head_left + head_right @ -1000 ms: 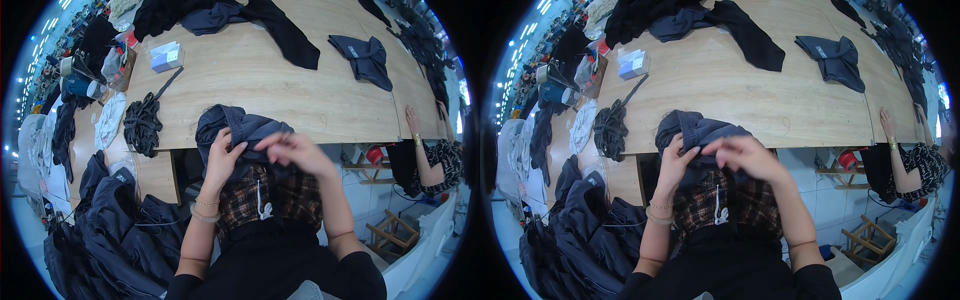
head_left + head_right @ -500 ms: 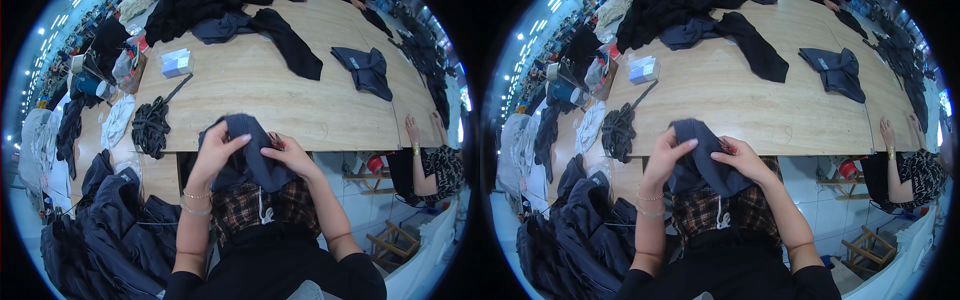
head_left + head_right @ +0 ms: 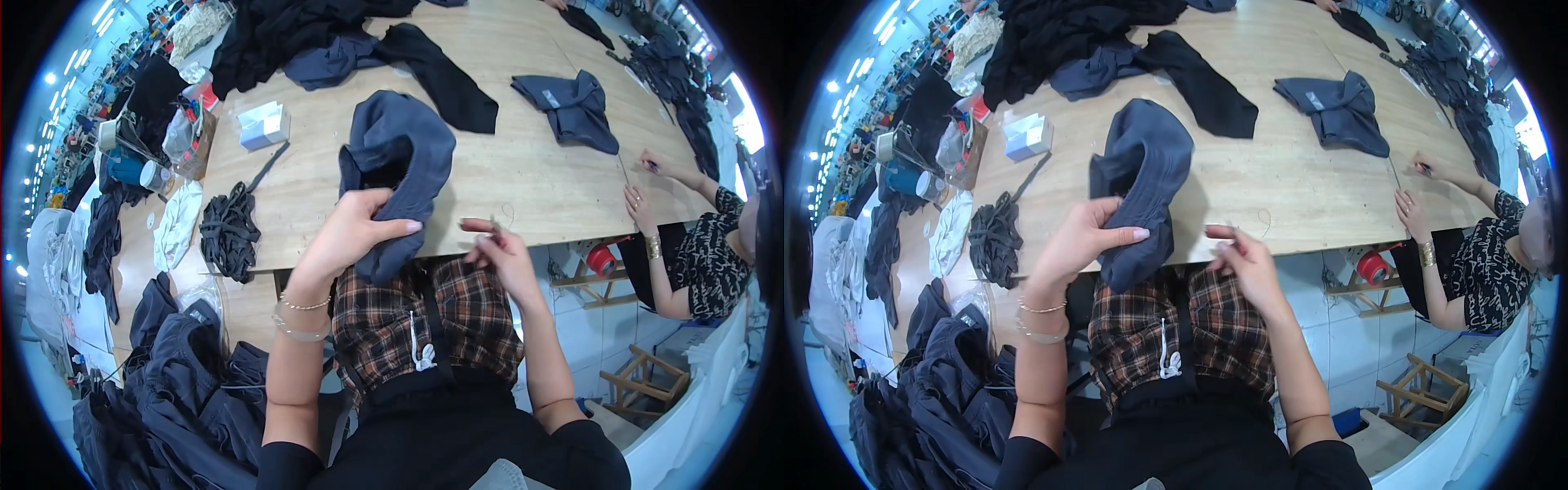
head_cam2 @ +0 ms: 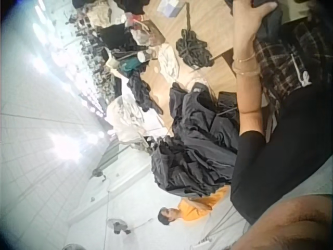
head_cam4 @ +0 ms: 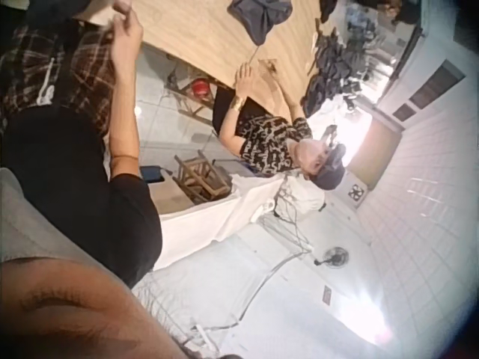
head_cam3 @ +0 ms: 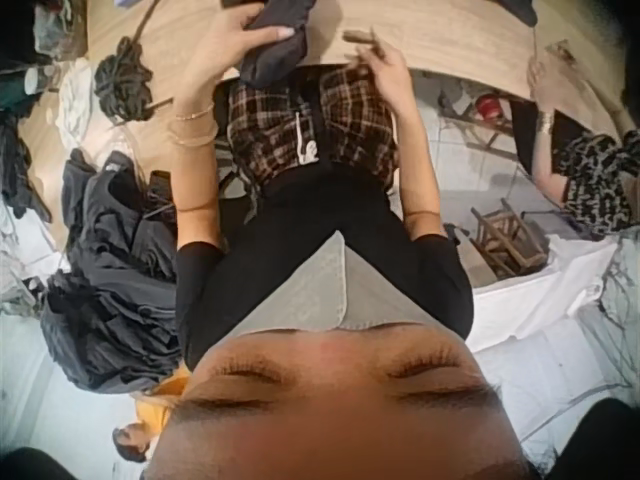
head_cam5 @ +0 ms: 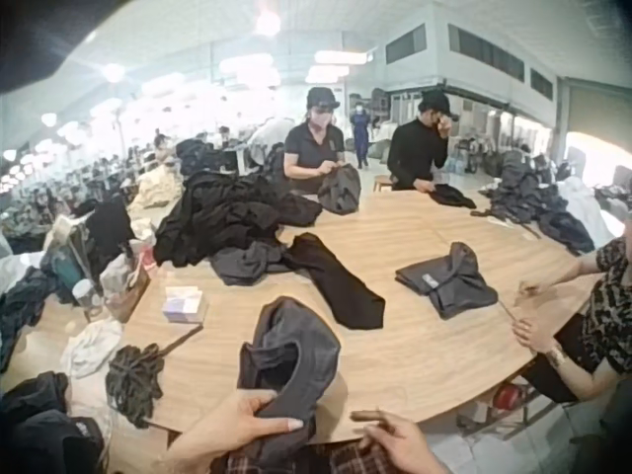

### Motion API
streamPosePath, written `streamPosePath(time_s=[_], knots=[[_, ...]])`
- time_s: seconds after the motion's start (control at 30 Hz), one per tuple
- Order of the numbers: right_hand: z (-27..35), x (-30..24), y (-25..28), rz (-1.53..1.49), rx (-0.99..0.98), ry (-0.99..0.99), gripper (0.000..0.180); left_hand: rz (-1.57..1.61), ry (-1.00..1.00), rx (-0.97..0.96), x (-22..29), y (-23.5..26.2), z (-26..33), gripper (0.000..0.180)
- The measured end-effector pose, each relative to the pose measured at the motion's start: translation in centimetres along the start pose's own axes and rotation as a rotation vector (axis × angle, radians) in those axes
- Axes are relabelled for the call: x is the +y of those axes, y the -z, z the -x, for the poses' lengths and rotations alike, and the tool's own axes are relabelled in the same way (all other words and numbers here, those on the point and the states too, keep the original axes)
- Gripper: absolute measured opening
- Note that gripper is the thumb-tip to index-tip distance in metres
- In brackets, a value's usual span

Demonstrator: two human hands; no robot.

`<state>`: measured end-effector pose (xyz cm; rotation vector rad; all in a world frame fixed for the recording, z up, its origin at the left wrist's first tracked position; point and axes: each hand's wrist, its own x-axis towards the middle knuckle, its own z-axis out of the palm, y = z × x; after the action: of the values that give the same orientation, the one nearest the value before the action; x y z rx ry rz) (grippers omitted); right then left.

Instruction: The person uses small scissors to trim loose threads and excess fabric from the waistband of a pair of dark gray pants. They repeatedly adjust the garment, pull threads, and snip them close to the seam while seated at a wooden table in a garment workshop.

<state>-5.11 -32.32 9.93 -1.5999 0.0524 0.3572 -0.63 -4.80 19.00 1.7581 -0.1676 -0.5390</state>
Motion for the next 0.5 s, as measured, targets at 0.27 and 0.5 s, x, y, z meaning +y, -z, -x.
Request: streamPosePath(time_s=[0.27, 0.5], knots=[[-1.0, -1.5, -3.7, 0.041, 0.062, 0.301, 0.023, 0.403, 0.119, 0.070, -8.6, -3.6, 0.5, 0.026], [-3.6, 0.0, -6.1, 0.194, 0.077, 0.505, 0.012, 0.262, 0.112, 0.003, -7.7, -3.6, 0.1, 0.024]])
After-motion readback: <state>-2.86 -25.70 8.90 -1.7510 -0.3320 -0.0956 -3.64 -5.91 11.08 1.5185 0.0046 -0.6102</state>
